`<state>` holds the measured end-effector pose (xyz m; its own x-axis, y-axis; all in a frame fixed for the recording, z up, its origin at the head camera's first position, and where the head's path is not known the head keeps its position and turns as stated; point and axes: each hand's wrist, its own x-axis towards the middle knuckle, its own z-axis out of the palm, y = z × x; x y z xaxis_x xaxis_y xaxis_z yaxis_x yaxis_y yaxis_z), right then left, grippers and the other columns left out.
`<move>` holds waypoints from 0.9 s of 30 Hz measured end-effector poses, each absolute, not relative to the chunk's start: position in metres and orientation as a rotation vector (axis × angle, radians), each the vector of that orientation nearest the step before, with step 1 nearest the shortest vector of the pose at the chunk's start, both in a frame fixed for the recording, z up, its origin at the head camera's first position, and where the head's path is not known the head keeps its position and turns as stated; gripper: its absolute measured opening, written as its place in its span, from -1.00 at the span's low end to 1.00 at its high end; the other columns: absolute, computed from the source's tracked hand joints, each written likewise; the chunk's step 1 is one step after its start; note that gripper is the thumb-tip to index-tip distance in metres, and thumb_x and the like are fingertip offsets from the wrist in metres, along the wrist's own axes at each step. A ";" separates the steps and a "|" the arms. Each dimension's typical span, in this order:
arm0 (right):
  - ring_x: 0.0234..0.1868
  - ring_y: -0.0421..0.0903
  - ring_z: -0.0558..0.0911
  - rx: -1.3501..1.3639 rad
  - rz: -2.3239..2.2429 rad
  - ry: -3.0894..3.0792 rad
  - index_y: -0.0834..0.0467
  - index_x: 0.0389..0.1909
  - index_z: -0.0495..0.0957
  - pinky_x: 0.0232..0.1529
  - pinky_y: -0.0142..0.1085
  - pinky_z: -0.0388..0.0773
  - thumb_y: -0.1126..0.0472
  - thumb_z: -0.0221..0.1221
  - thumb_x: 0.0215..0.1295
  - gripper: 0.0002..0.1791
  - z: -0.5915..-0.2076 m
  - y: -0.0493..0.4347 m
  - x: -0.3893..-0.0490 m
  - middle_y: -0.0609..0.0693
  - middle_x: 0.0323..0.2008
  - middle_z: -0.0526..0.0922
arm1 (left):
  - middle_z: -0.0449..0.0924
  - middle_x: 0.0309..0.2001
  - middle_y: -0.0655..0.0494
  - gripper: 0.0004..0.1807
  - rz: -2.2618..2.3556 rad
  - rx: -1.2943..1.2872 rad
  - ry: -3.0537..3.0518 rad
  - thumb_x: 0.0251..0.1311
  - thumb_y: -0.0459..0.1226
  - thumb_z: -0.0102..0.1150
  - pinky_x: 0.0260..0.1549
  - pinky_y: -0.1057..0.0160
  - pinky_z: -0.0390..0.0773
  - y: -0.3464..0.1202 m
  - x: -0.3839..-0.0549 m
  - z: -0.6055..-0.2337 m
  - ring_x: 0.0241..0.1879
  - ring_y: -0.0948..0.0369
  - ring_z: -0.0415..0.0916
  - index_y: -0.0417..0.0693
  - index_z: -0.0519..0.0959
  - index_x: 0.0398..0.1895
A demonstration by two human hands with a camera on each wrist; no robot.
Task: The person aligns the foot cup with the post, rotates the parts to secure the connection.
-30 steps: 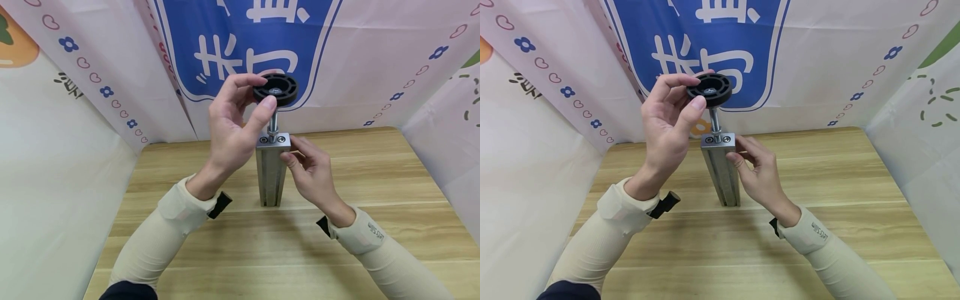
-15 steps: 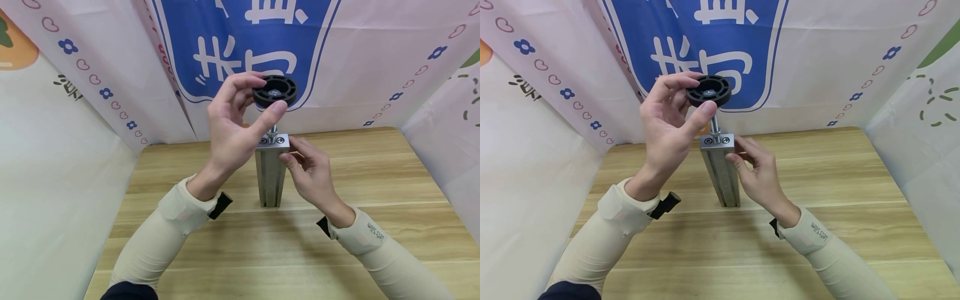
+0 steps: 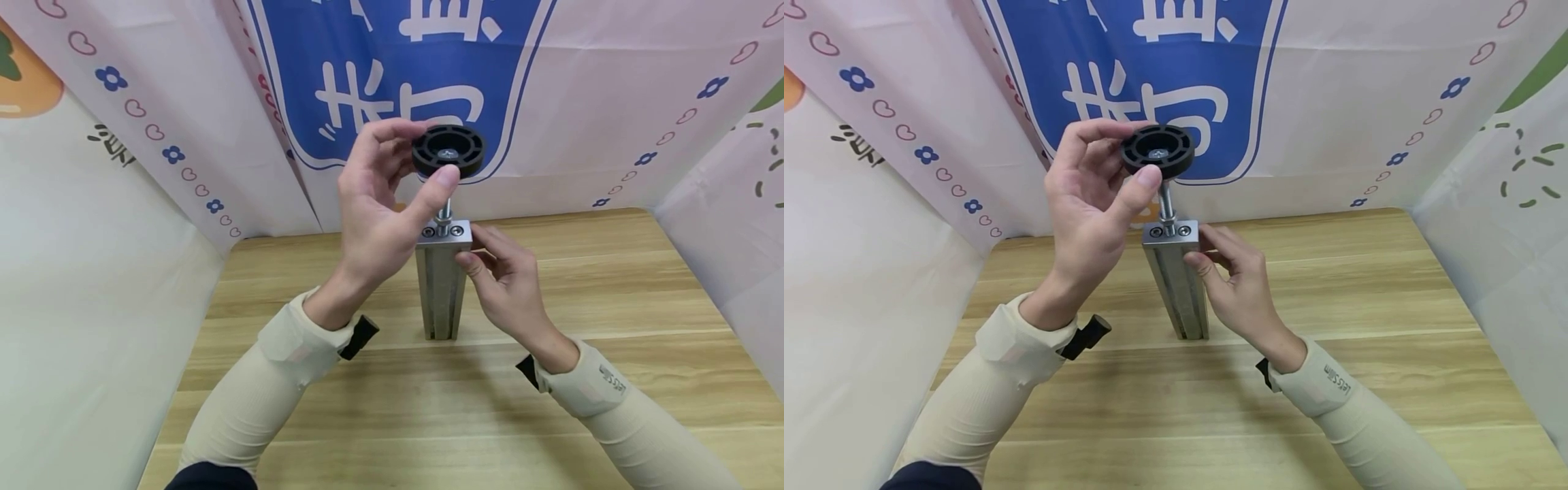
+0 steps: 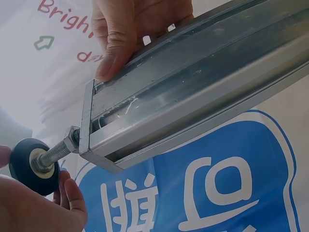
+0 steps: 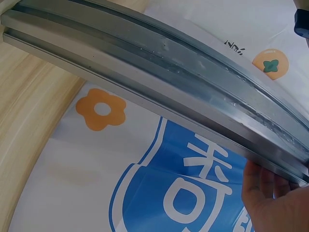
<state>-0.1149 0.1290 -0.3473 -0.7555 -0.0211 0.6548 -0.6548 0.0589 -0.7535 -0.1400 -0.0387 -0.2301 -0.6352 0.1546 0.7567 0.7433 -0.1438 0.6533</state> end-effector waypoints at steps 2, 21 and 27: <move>-0.13 -0.26 0.67 0.673 1.748 -1.863 0.44 0.21 0.61 -0.08 -0.48 0.73 0.29 0.27 0.41 -0.56 -0.347 0.129 -0.115 -0.22 -0.06 0.71 | 0.59 0.19 -0.45 -0.55 -1.828 -1.014 -1.697 0.26 -0.49 0.24 0.10 0.13 0.69 -0.039 -0.140 -0.230 -0.03 0.21 0.67 -0.49 0.36 0.16; -0.14 -0.26 0.67 0.668 1.749 -1.866 0.44 0.20 0.61 -0.08 -0.47 0.73 0.32 0.27 0.40 -0.58 -0.348 0.128 -0.115 -0.21 -0.06 0.71 | 0.48 0.23 -0.40 -0.64 -1.932 -0.984 -1.681 0.32 -0.50 0.06 0.23 0.00 0.70 -0.037 -0.135 -0.230 0.15 -0.16 0.68 -0.54 0.39 0.15; -0.13 -0.27 0.67 0.658 1.748 -1.872 0.46 0.20 0.61 -0.06 -0.46 0.74 0.38 0.26 0.39 -0.59 -0.348 0.128 -0.115 -0.22 -0.05 0.71 | 0.50 0.25 -0.40 -0.66 -1.977 -1.010 -1.649 0.38 -0.50 -0.03 0.26 -0.03 0.69 -0.037 -0.133 -0.228 0.21 -0.15 0.66 -0.51 0.37 0.17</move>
